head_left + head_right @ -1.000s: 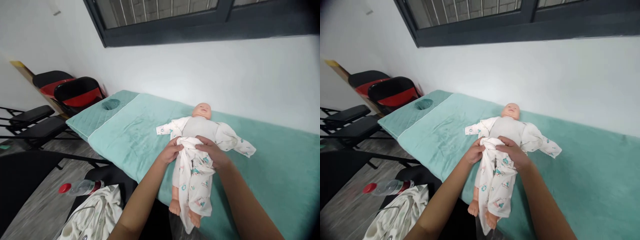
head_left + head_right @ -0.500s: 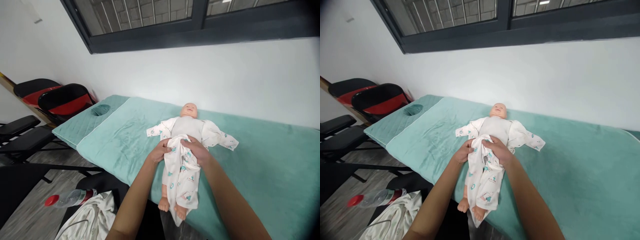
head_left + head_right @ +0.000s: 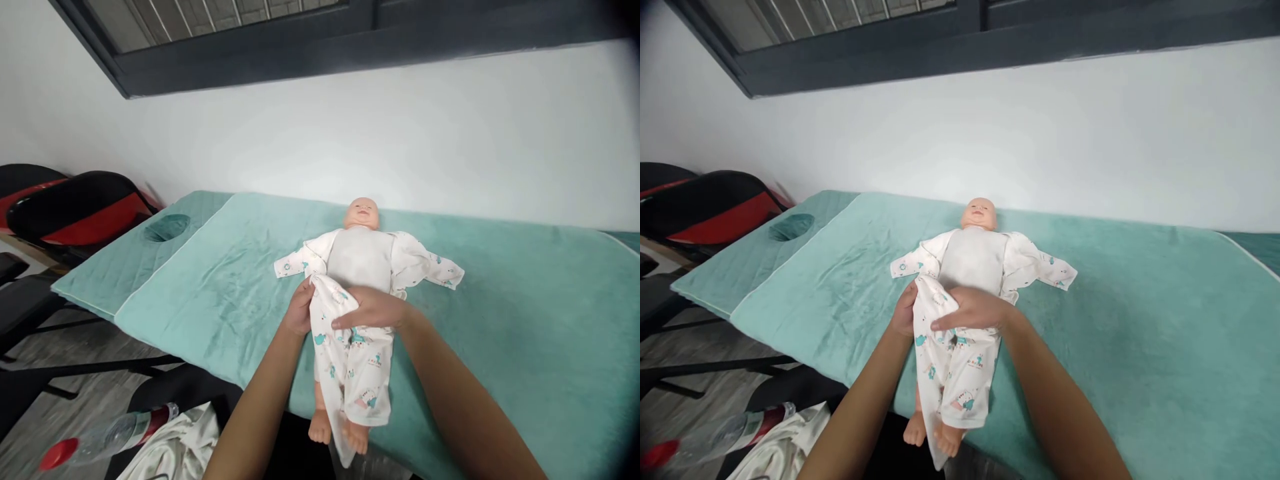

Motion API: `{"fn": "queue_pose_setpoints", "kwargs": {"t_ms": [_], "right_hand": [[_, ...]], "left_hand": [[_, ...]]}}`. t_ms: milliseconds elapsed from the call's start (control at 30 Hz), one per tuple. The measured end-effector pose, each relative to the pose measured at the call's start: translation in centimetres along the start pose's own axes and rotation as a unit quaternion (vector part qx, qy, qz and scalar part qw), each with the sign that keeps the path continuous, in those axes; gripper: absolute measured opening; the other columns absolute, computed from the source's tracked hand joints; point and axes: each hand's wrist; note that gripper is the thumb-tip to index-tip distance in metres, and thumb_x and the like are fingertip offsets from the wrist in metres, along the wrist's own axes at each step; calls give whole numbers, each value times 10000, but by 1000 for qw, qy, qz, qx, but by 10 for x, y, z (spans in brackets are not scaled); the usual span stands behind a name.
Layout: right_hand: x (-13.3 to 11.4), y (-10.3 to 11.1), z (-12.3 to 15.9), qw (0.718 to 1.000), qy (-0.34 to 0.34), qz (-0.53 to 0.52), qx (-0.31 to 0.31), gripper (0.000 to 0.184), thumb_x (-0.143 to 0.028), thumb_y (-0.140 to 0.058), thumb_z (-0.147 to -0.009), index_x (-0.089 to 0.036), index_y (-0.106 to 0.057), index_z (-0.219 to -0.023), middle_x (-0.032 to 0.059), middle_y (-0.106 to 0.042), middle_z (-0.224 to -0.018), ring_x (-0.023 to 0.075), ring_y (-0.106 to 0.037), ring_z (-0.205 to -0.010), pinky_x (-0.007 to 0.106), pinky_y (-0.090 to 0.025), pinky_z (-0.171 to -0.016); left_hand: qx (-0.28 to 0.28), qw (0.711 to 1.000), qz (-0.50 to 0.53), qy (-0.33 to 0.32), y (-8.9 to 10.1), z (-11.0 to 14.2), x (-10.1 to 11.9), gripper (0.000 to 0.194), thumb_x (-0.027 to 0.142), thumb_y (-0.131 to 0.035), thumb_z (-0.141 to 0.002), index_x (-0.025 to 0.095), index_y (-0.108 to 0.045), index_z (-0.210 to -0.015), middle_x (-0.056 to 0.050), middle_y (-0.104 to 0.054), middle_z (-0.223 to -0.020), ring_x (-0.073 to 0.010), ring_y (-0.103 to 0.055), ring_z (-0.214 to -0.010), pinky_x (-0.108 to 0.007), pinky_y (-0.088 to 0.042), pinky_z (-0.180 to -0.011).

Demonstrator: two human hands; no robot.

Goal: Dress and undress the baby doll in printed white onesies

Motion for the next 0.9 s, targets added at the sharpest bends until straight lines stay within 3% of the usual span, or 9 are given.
{"fn": "queue_pose_setpoints", "kwargs": {"t_ms": [167, 267, 333, 433, 533, 600, 667, 800, 900], "right_hand": [[13, -12, -3, 957, 57, -257, 125, 449, -434, -758, -781, -157, -670, -1124, 57, -711, -933, 202, -651, -863, 310, -504, -771], [14, -15, -3, 938, 57, -300, 165, 385, -431, -770, -770, -150, -689, -1022, 52, -707, -863, 185, -648, -768, 293, -507, -704], [13, -15, -1, 939, 52, -293, 173, 371, -438, -772, -764, -151, -692, -985, 51, -707, -862, 177, -643, -747, 284, -504, -685], [11, -10, 4, 959, 56, -241, 139, 414, -465, -767, -757, -139, -696, -1002, 50, -709, -877, 169, -637, -750, 271, -497, -679], [5, 0, 12, 991, 58, -122, -1, 502, -441, -835, -661, -131, -697, -1031, 32, -713, -912, 176, -637, -802, 271, -499, -725], [0, 6, 16, 994, 37, -22, -104, 533, -400, -880, -585, -148, -704, -1020, 10, -720, -941, 183, -639, -838, 277, -502, -775], [-4, 7, 19, 989, 22, 37, -143, 484, -392, -875, -593, -165, -716, -990, -5, -726, -950, 183, -642, -853, 274, -498, -801], [1, -2, 18, 992, 61, -88, -72, 442, -428, -807, -707, -146, -701, -1031, 35, -720, -970, 185, -648, -875, 280, -498, -798], [7, -11, 15, 969, 94, -229, 15, 465, -454, -795, -722, -120, -684, -1025, 69, -713, -937, 182, -653, -833, 286, -502, -769]], "left_hand": [[-70, 994, -77, -29, -2, 10, 4, 535, 548, -831, -604, 130, -705, -912, -52, -703, -760, -159, -608, -620, -249, -459, -575], [-101, 977, -182, -38, -9, 29, 10, 597, 404, -890, -561, 158, -698, -1070, -52, -715, -915, -186, -622, -764, -254, -477, -672], [-78, 964, -249, -52, -18, 47, 12, 488, 343, -847, -649, 172, -695, -1081, -51, -706, -980, -197, -611, -853, -265, -479, -748], [-17, 964, -254, -75, -34, 76, 10, 315, 341, -728, -794, 185, -686, -1063, -42, -692, -956, -196, -605, -889, -272, -476, -779], [36, 981, -170, -87, -49, 101, 5, 310, 322, -707, -814, 200, -664, -1095, -33, -693, -958, -192, -623, -903, -272, -485, -794], [72, 987, -112, -88, -57, 110, 5, 297, 326, -710, -809, 190, -663, -1069, -38, -701, -953, -185, -635, -876, -269, -492, -780], [98, 989, -74, -77, -62, 114, 6, 288, 345, -706, -811, 178, -661, -1042, -42, -708, -927, -175, -644, -830, -263, -495, -747], [103, 990, -84, -44, -65, 116, 11, 344, 406, -700, -813, 172, -667, -1063, -39, -716, -841, -182, -655, -766, -271, -496, -703], [41, 982, -184, -5, -63, 116, 14, 395, 368, -790, -719, 156, -700, -1040, -54, -734, -856, -218, -662, -815, -286, -501, -727]]}}
Point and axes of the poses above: each hand's wrist, its own z-axis away from the middle knuckle, its own y-axis out of the back of the hand, x = y × z
